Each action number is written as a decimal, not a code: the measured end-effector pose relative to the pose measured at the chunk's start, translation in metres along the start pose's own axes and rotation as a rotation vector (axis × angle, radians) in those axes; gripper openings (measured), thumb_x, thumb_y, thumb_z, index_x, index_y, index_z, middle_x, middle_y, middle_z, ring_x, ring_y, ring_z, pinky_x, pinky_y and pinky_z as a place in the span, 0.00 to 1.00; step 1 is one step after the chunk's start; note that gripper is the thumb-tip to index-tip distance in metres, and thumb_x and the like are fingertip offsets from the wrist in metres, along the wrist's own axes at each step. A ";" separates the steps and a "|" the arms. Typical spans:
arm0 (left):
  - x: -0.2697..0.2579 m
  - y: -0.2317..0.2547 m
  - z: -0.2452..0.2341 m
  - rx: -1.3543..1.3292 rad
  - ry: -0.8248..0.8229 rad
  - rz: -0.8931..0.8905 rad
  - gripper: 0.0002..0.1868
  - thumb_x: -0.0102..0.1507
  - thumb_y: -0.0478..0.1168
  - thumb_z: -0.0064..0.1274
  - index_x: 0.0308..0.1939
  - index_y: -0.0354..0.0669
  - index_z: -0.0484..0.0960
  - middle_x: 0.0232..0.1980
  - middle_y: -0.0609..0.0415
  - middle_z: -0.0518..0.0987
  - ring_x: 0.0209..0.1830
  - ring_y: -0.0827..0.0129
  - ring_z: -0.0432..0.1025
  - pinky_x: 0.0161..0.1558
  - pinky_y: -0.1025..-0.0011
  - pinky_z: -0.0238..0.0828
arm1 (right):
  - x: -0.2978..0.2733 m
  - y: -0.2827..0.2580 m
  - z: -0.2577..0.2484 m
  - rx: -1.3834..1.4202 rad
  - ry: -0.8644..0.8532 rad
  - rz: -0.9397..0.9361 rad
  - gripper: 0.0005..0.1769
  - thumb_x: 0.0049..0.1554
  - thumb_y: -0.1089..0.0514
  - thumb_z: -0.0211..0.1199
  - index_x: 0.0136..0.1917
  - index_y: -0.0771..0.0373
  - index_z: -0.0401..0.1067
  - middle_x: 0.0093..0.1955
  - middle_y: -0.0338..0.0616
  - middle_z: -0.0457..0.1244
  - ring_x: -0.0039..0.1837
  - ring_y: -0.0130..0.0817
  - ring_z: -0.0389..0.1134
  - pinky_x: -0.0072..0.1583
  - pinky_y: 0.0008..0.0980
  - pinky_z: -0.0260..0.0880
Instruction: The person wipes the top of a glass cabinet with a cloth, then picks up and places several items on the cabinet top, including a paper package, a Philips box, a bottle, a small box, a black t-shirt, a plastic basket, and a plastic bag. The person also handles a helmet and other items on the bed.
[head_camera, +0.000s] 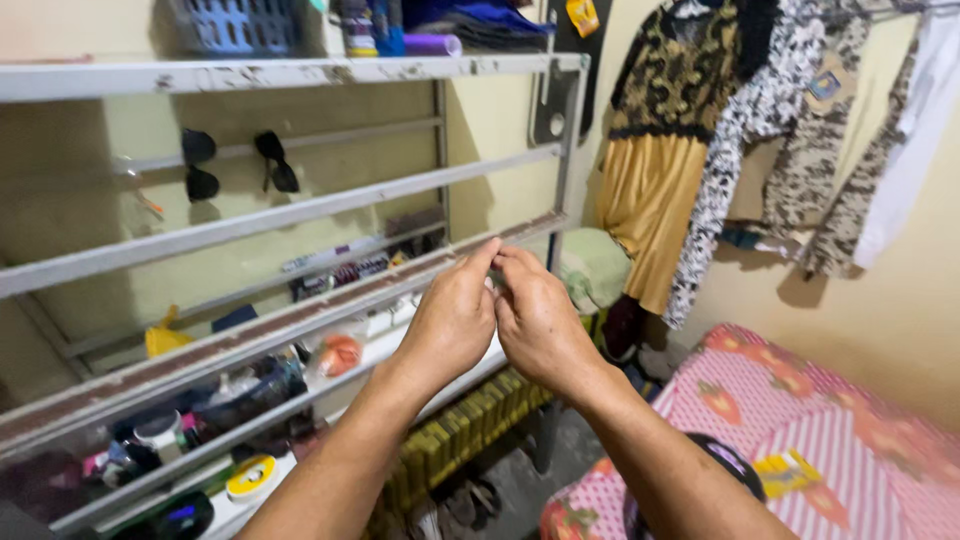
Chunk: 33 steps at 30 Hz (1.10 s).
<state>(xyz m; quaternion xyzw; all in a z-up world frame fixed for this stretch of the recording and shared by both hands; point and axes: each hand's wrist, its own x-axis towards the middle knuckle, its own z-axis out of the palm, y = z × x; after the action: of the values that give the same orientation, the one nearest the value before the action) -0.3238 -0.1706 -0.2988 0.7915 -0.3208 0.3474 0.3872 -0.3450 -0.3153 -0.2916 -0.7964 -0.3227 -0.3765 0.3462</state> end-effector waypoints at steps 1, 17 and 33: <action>-0.004 0.004 0.008 -0.010 -0.001 -0.011 0.26 0.61 0.27 0.41 0.65 0.26 0.72 0.59 0.27 0.77 0.60 0.38 0.72 0.61 0.54 0.67 | -0.009 0.003 -0.004 -0.001 0.002 0.018 0.23 0.52 0.71 0.52 0.61 0.76 0.68 0.65 0.66 0.63 0.65 0.62 0.65 0.64 0.44 0.67; -0.073 0.095 0.172 -0.277 -0.135 -0.220 0.25 0.61 0.29 0.41 0.63 0.32 0.76 0.57 0.30 0.79 0.58 0.44 0.75 0.61 0.58 0.70 | -0.160 0.039 -0.113 0.102 0.013 0.501 0.21 0.58 0.68 0.51 0.63 0.70 0.71 0.63 0.56 0.68 0.66 0.45 0.70 0.68 0.37 0.66; -0.101 0.148 0.231 -0.296 -0.250 -0.150 0.21 0.61 0.29 0.43 0.57 0.28 0.79 0.58 0.31 0.78 0.60 0.42 0.73 0.62 0.57 0.69 | -0.226 0.042 -0.172 0.259 0.024 0.823 0.20 0.58 0.66 0.51 0.62 0.69 0.73 0.57 0.48 0.73 0.59 0.32 0.73 0.64 0.30 0.69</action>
<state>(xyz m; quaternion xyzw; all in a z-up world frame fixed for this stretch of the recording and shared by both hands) -0.4253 -0.4125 -0.4277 0.7848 -0.3538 0.1658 0.4812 -0.4922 -0.5322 -0.4081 -0.8042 -0.0185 -0.1726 0.5684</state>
